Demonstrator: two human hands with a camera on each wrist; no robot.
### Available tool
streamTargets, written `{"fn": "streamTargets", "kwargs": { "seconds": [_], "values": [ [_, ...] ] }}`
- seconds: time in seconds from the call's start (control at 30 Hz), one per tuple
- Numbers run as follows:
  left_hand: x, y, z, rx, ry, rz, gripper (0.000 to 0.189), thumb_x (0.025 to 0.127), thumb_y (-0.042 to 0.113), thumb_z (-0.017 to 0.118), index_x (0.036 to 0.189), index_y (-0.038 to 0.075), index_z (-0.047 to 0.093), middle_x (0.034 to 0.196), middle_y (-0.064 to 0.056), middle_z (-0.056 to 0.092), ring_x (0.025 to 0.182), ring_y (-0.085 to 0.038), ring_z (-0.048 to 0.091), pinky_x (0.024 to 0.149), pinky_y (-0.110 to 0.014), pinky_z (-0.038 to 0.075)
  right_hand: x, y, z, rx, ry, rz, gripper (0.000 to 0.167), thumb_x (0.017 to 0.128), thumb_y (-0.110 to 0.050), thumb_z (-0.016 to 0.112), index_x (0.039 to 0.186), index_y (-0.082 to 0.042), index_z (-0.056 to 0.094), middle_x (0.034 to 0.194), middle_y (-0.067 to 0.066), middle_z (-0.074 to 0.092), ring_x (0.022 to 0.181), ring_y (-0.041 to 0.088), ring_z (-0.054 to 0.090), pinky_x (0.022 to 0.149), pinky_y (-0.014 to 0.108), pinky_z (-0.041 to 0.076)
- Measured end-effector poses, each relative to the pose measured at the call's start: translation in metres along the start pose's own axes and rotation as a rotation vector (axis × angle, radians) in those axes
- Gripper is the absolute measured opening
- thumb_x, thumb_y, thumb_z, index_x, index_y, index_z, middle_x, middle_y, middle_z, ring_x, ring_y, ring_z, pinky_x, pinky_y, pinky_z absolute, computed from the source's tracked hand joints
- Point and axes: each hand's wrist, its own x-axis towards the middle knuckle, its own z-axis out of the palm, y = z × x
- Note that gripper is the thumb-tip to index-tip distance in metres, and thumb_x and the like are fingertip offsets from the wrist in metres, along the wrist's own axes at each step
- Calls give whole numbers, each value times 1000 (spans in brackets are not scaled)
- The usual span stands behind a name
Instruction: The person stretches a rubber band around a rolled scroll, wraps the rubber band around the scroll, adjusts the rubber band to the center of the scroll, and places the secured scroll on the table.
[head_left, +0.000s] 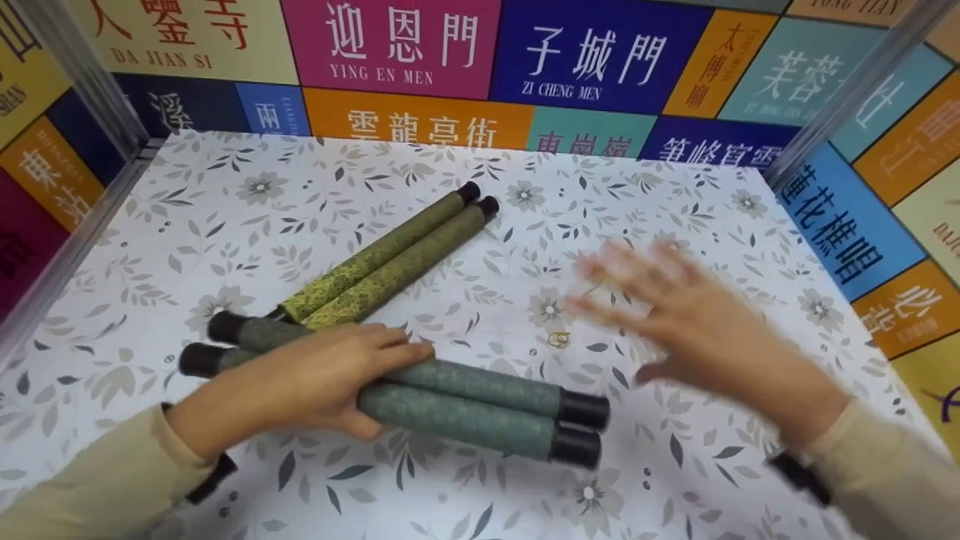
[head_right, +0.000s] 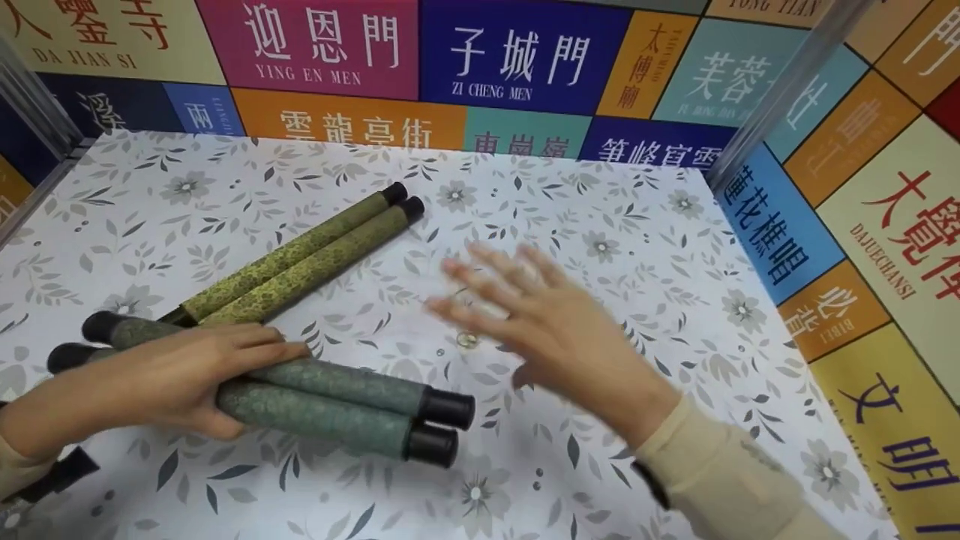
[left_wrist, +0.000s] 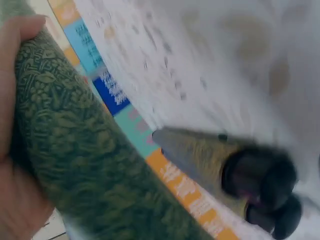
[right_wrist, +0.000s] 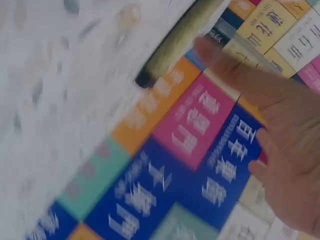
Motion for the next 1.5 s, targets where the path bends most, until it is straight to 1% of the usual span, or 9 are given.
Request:
{"fn": "streamTargets", "kwargs": {
  "seconds": [0.2, 0.33, 0.47, 0.6, 0.8, 0.93, 1.1, 1.27, 1.5],
  "values": [
    [5, -8, 8, 4, 11, 2, 87, 66, 33, 82, 144, 10, 48, 117, -5, 63, 99, -20, 63, 91, -42, 57, 3, -8, 27, 134, 79, -65, 113, 63, -34, 91, 157, -32, 27, 167, 3, 18, 156, 22, 15, 129, 31, -2],
    [5, -13, 14, 0, 10, -2, 84, 66, 30, 80, 142, 9, 50, 110, -5, 62, 93, -19, 63, 86, -42, 58, 0, -11, 38, 215, 206, -72, 78, 81, -14, 75, 150, -31, 42, 162, 12, 30, 147, 28, 36, 125, 42, 25],
    [5, -18, 16, 5, 40, -45, 82, 65, 28, 79, 140, 12, 51, 106, -3, 61, 88, -16, 61, 82, -39, 58, -3, -13, 41, 296, 293, -28, 66, 88, 3, 53, 146, -28, 49, 134, 6, 65, 109, 22, 66, 94, 38, 55],
    [5, -19, 14, 13, 53, -65, 82, 66, 29, 78, 141, 13, 51, 107, -2, 61, 89, -16, 62, 83, -38, 58, -4, -19, 46, 457, 317, 39, 64, 87, 6, 62, 144, -21, 52, 81, -8, 74, 63, 3, 62, 59, 15, 52],
    [8, -18, 13, 36, 94, -76, 81, 65, 29, 79, 140, 12, 52, 105, -3, 62, 86, -16, 61, 80, -38, 57, -2, -31, 44, 584, 35, 297, 120, 63, -58, 81, 159, -25, 18, 88, -12, 75, 51, -4, 47, 60, 20, 49],
    [9, -16, 14, 21, 109, -92, 81, 66, 30, 79, 139, 11, 52, 105, -3, 62, 86, -17, 61, 81, -39, 57, 6, -39, 45, 633, -117, 415, 131, 56, -68, 80, 160, -29, 9, 90, -7, 75, 50, -3, 47, 62, 25, 50],
    [9, -15, 15, -9, 101, -121, 82, 67, 32, 79, 141, 9, 50, 110, -5, 63, 91, -19, 63, 86, -40, 58, 12, -38, 46, 840, -176, 450, 104, 75, -44, 81, 158, -28, 20, 71, -3, 70, 57, 0, 60, 60, 22, 54],
    [7, -16, 14, 42, 101, -121, 81, 65, 30, 80, 137, 7, 52, 104, -7, 62, 86, -20, 62, 81, -41, 58, 10, -20, 39, 993, -296, 354, 70, 97, -23, 60, 157, -10, 25, 112, 14, 72, 69, 6, 67, 66, 24, 57],
    [8, -16, 16, 62, 114, -102, 78, 66, 30, 80, 136, 6, 53, 103, -9, 63, 86, -22, 63, 80, -43, 58, 19, -12, 36, 984, -254, 519, 24, 85, -29, 76, 101, -11, 77, 75, 3, 72, 45, 9, 56, 43, 25, 47]
  ]
}}
